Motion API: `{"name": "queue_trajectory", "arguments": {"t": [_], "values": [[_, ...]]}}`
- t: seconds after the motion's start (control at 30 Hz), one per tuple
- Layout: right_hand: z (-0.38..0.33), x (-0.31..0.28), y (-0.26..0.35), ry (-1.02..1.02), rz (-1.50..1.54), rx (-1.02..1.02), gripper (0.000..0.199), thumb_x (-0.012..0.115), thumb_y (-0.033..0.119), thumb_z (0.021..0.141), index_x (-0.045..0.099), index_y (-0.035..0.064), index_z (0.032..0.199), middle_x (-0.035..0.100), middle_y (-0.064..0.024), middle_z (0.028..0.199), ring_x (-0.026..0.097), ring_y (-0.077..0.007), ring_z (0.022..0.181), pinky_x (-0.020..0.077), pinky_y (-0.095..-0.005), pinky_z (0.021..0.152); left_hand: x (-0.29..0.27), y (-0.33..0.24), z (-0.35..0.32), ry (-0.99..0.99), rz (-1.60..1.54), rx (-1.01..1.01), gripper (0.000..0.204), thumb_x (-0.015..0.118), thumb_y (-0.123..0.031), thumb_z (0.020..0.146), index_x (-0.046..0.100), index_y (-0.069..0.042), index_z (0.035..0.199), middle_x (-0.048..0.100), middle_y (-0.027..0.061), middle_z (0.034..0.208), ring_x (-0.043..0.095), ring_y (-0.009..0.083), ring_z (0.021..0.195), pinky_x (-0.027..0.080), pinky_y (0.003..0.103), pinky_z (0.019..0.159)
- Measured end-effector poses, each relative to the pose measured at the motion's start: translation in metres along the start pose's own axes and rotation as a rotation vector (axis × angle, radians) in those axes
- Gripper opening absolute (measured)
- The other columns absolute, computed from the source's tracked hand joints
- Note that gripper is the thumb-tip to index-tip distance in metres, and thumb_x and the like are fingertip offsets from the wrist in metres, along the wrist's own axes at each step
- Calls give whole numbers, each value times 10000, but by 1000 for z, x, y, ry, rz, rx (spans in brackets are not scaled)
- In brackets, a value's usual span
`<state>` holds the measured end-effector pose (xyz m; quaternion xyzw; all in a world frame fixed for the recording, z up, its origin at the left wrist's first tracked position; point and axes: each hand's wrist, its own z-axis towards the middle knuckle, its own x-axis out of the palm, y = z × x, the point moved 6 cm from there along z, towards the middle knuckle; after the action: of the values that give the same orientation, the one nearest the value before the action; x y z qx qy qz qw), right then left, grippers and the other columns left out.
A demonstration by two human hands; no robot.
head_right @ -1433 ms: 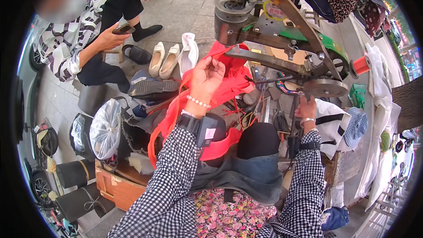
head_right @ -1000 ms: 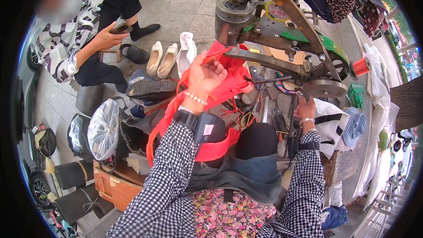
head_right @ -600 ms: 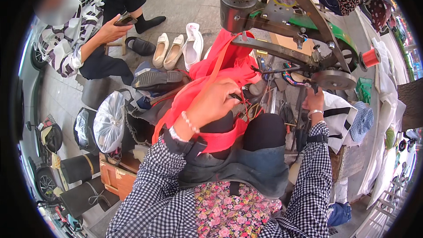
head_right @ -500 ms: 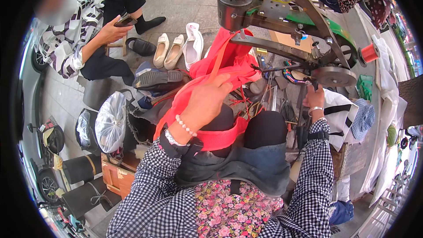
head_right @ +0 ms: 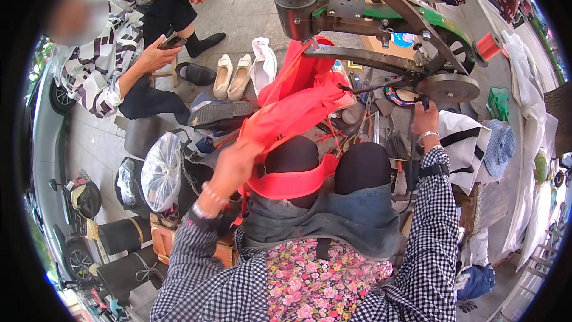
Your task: The recorder uses a manual sewing machine to stitch together parts of a red fabric bag.
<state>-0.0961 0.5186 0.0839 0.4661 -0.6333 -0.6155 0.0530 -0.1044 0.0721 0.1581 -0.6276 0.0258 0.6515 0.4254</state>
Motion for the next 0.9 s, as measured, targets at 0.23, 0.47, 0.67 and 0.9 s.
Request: {"name": "queue_trajectory", "arguments": {"t": [0.23,0.47,0.67,0.9], "values": [[8,2,-10,23,-8,18,226,479,208,772,421,79,949,377,-11,428,377,-135,295,308,-270,262,-40,61,-139,415,225,-349,169,501,-18,626,572,-51,775,549,125,665,538,278,626,437,358,540],[4,0,-3,38,-48,-27,231,485,241,751,459,53,883,433,-35,496,439,-140,336,412,-272,308,-40,16,-45,166,-822,-514,148,487,-82,768,553,-1,872,564,72,718,507,93,490,401,210,420],[-1,-1,-2,-10,-49,51,277,491,249,752,435,44,931,440,-40,497,454,-147,346,423,-281,312,60,-29,91,74,-2059,-688,306,493,-348,793,517,-51,861,554,49,771,532,151,585,435,287,481],[1,0,-1,19,-86,41,320,476,230,767,413,30,1008,451,-61,487,460,-160,328,412,-273,289,100,4,134,-358,-2317,-736,316,544,-394,742,516,-80,724,513,21,608,505,162,559,427,324,512]]}}
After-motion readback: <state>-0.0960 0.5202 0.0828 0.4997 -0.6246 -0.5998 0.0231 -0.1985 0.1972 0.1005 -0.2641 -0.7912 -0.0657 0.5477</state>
